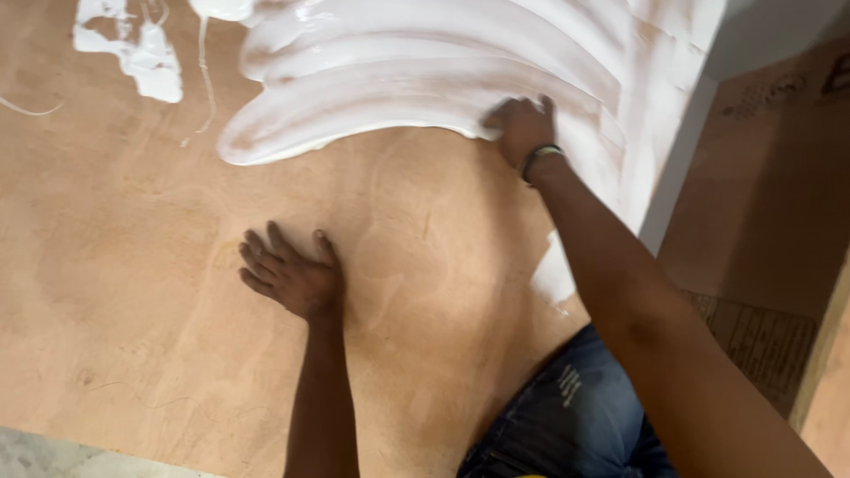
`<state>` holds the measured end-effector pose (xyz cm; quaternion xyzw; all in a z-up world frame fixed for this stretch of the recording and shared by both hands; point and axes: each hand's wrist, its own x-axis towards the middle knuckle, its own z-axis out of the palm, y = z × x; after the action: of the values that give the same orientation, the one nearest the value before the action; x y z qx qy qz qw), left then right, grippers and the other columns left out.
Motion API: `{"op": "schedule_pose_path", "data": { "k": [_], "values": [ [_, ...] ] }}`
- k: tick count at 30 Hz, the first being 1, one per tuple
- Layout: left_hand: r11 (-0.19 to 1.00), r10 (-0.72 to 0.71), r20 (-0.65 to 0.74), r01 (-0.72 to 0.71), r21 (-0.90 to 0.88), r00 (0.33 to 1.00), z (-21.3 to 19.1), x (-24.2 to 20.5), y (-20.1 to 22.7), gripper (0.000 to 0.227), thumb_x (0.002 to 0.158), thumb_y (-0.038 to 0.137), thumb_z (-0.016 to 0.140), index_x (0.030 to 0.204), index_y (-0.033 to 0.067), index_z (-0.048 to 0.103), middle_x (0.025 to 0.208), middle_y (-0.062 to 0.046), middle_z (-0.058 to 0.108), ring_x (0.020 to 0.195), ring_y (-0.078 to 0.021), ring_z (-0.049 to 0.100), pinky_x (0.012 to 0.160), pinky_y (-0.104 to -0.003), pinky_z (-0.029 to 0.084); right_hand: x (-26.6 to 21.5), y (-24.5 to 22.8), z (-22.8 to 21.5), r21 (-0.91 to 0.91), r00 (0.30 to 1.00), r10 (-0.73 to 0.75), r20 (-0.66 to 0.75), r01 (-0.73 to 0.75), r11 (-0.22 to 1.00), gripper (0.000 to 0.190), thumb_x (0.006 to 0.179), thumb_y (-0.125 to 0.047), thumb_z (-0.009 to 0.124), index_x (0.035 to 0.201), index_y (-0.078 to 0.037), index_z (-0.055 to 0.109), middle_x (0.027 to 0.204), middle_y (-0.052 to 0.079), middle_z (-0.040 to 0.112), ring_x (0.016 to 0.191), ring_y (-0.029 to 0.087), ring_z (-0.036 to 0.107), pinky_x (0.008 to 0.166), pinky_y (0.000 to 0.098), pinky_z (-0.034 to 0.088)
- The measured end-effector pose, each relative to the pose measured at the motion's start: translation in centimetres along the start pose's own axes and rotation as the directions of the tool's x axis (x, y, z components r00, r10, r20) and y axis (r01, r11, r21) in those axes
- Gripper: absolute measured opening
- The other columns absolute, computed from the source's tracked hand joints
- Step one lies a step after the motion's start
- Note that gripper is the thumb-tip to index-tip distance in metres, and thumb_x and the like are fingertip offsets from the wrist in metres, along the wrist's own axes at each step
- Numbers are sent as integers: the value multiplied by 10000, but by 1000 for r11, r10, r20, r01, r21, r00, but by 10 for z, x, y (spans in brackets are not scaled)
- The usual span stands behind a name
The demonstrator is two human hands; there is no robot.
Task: The person spreads white adhesive across a large wooden board using a small spreader, moving in circular and sweeping motions to cover the surface.
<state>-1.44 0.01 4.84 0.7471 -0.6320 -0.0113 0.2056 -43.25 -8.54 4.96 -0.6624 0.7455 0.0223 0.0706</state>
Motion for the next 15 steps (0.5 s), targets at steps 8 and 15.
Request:
{"op": "schedule_pose_path", "data": {
  "k": [8, 15],
  "values": [
    [992, 104, -85, -97, 76, 991, 14, -4, -14, 674, 1136, 521, 554, 1542, -9, 457, 1602, -304, 402, 1501, -488, 338, 1200, -685, 225, -227, 72, 28, 154, 929, 364, -70, -351, 924, 333, 879, -94, 592, 1120, -241, 769, 1131, 31, 734, 1033, 317, 635, 892, 505, 497],
    [998, 63, -40, -63, -9, 997, 19, -5, -16, 661, 1158, 506, 505, 1514, -47, 441, 1587, -344, 393, 1490, -530, 321, 1197, -706, 207, -332, -87, 29, 48, 962, 265, -63, -262, 964, 524, 801, -249, 683, 1304, -119, 618, 1160, 99, 576, 1030, 331, 549, 779, 529, 456]
  ]
}}
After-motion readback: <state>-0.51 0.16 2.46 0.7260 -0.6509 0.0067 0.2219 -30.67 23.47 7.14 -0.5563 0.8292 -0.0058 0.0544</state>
